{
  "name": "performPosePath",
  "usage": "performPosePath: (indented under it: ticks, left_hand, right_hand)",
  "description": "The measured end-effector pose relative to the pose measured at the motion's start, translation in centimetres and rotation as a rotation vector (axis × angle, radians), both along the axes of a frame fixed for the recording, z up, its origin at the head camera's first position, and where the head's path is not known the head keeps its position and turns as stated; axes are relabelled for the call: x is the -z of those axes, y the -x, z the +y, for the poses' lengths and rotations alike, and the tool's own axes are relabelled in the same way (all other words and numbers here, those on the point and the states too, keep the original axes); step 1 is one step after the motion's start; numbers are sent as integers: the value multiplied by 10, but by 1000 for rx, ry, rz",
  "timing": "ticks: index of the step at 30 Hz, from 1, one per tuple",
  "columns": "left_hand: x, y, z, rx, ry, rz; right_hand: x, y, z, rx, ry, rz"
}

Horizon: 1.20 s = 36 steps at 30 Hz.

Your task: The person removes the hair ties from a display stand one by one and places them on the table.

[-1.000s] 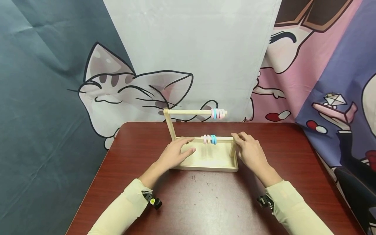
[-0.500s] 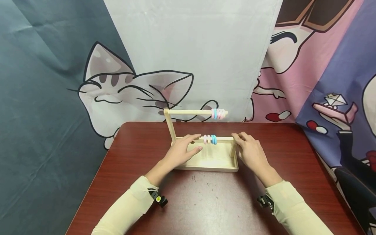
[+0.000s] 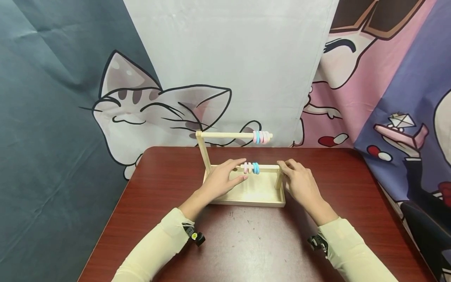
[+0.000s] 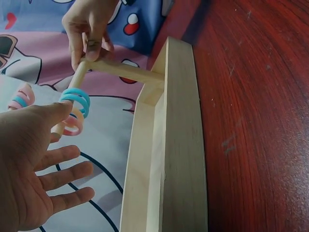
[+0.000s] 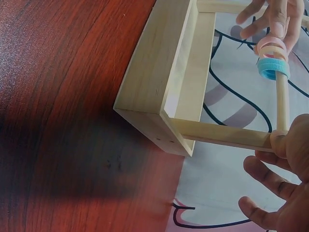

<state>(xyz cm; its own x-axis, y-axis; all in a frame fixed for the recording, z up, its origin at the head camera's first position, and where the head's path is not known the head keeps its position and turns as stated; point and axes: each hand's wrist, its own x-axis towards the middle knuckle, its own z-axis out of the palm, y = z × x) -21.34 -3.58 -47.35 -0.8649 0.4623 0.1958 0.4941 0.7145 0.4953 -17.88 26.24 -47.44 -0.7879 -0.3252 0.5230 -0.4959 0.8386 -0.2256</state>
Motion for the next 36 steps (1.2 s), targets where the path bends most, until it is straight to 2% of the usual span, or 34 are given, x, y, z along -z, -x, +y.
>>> performPosePath:
  ticks: [8, 17, 24, 29, 36]
  left_hand:
    - [3, 4, 6, -4, -7, 55]
    - [1, 7, 5, -18, -58, 84]
    - [-1, 4, 0, -29, -95, 69]
    - [-1, 3, -5, -48, -89, 53]
    - [-3, 1, -13, -38, -101, 70]
  right_hand:
    - [2, 0, 1, 1, 5, 5]
    - [0, 0, 1, 8, 0, -13]
    - [2, -1, 0, 13, -2, -25]
    - [2, -2, -1, 4, -3, -22]
    - [-1, 0, 0, 11, -3, -34]
